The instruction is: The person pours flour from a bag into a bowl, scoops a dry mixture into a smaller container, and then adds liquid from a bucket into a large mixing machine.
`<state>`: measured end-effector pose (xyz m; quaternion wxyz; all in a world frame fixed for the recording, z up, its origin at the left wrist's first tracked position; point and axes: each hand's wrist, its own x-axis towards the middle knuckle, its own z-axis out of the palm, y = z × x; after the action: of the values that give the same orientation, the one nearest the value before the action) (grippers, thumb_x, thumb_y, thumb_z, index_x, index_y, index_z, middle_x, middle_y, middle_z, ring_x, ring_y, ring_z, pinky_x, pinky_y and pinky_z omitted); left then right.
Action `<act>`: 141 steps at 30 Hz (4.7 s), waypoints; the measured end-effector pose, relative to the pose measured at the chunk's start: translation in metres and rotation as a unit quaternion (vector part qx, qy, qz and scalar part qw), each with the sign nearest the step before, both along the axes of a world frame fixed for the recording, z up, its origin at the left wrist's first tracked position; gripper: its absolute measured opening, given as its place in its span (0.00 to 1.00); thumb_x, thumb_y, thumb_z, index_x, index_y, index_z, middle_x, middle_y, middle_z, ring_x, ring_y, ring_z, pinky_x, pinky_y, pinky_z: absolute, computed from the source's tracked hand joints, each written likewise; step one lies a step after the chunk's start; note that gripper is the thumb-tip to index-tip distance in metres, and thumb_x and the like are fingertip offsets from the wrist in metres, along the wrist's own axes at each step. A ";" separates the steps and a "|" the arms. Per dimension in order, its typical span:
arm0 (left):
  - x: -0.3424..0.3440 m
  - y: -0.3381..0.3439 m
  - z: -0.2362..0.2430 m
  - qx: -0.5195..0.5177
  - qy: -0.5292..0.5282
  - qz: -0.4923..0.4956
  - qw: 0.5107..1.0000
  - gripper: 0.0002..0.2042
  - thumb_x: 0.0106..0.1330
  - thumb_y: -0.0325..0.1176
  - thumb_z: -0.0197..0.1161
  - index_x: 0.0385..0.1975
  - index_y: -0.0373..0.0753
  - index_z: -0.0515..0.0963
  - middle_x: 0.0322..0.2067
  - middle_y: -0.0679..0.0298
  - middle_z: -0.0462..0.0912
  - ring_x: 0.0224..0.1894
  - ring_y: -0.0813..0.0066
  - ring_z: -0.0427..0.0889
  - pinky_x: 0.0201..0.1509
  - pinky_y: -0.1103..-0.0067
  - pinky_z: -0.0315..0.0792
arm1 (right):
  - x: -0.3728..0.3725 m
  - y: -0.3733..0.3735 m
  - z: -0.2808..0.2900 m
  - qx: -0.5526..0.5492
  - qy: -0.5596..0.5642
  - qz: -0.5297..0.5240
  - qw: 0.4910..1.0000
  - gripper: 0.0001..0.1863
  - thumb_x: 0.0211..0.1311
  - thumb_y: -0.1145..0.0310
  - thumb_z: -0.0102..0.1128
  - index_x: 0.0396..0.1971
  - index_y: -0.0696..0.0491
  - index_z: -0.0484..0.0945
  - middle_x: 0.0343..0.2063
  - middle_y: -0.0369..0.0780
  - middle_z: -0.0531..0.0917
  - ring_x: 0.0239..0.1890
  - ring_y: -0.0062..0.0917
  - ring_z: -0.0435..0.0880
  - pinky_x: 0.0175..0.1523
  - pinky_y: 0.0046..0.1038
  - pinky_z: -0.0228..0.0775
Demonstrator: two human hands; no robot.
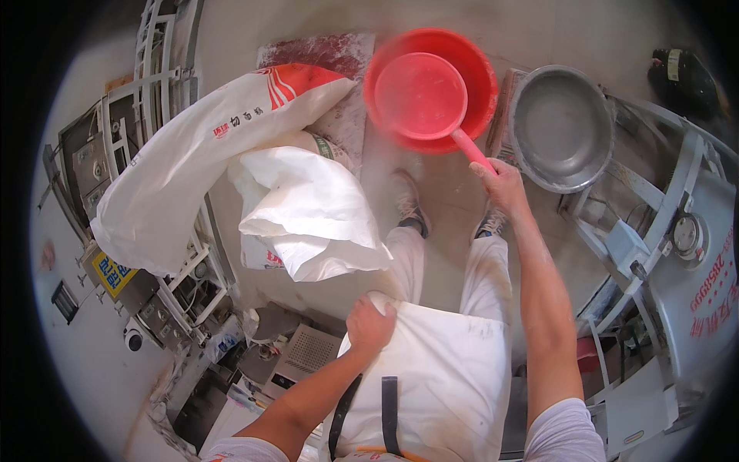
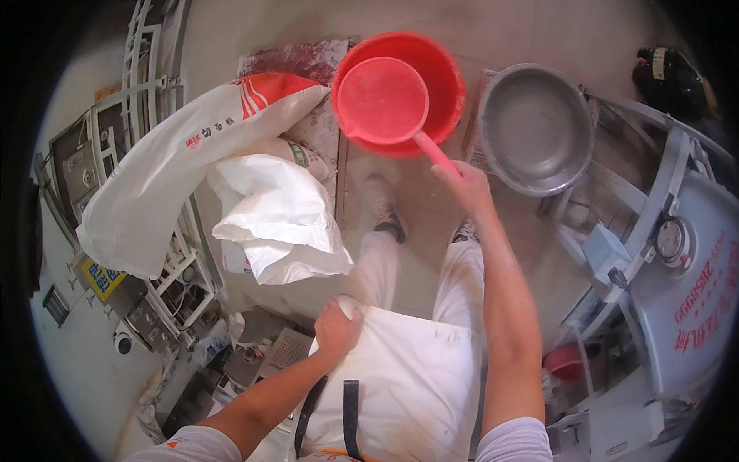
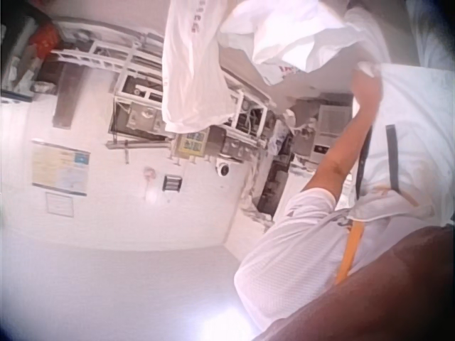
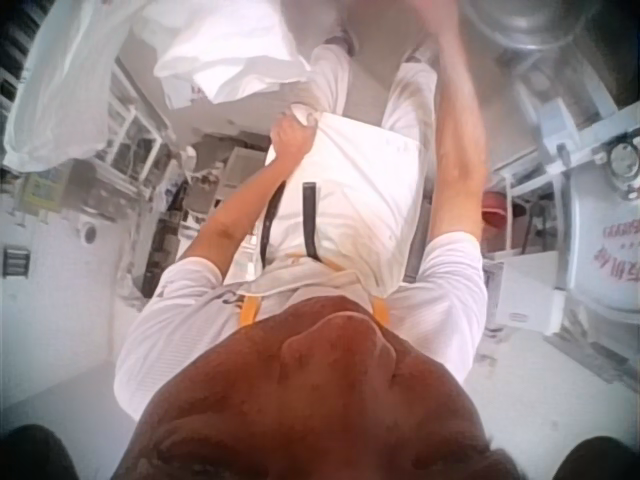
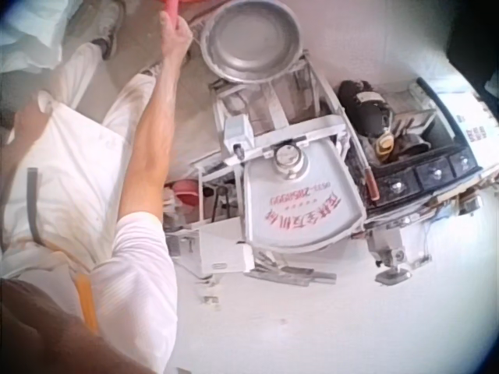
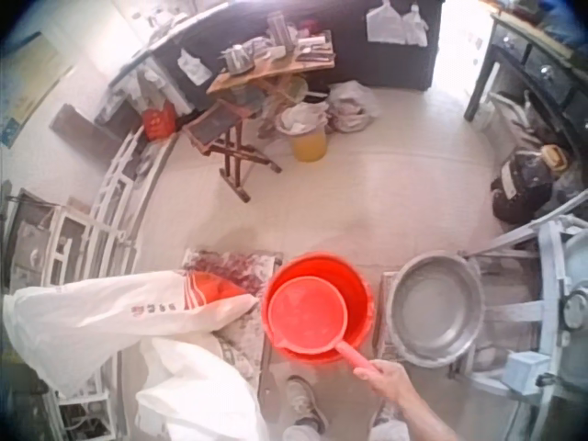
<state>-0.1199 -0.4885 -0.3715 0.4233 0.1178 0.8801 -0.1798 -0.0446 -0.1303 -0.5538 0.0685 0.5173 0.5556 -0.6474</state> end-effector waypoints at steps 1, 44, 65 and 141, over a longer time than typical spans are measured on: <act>0.000 0.000 0.000 0.000 0.004 -0.006 1.000 0.25 0.66 0.49 0.62 0.47 0.29 0.74 0.44 0.42 0.82 0.49 0.43 0.83 0.57 0.57 0.75 | 0.006 -0.004 0.004 -0.004 0.011 -0.018 1.000 0.23 0.65 0.50 0.70 0.45 0.56 0.88 0.25 0.31 0.82 0.30 0.14 0.76 0.36 0.25 0.69; 0.011 0.008 -0.008 0.016 0.020 -0.086 0.996 0.26 0.66 0.50 0.61 0.47 0.28 0.74 0.42 0.41 0.83 0.48 0.42 0.84 0.55 0.56 0.76 | 0.172 -0.036 0.056 0.234 -0.261 -0.309 0.884 0.22 0.71 0.49 0.65 0.43 0.56 0.88 0.22 0.38 0.81 0.25 0.26 0.77 0.35 0.33 0.70; 0.007 0.012 -0.004 0.041 0.022 -0.044 0.998 0.25 0.64 0.47 0.64 0.46 0.28 0.74 0.44 0.39 0.83 0.49 0.39 0.83 0.56 0.55 0.75 | 0.156 -0.054 0.053 0.472 -0.374 -0.183 0.778 0.21 0.68 0.54 0.69 0.52 0.52 0.78 0.44 0.46 0.86 0.43 0.47 0.85 0.44 0.46 0.76; -0.024 -0.006 -0.003 0.036 0.007 0.095 0.995 0.25 0.64 0.48 0.64 0.48 0.29 0.73 0.44 0.44 0.82 0.50 0.45 0.83 0.56 0.58 0.77 | -0.189 0.011 -0.030 0.221 -0.223 0.257 0.914 0.26 0.72 0.60 0.50 0.69 0.39 0.73 0.49 0.52 0.87 0.53 0.51 0.85 0.57 0.52 0.76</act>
<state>-0.1435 -0.4948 -0.3747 0.4277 0.0475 0.8962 -0.1078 -0.2333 -0.1195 -0.5841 0.2384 0.4893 0.7685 -0.3363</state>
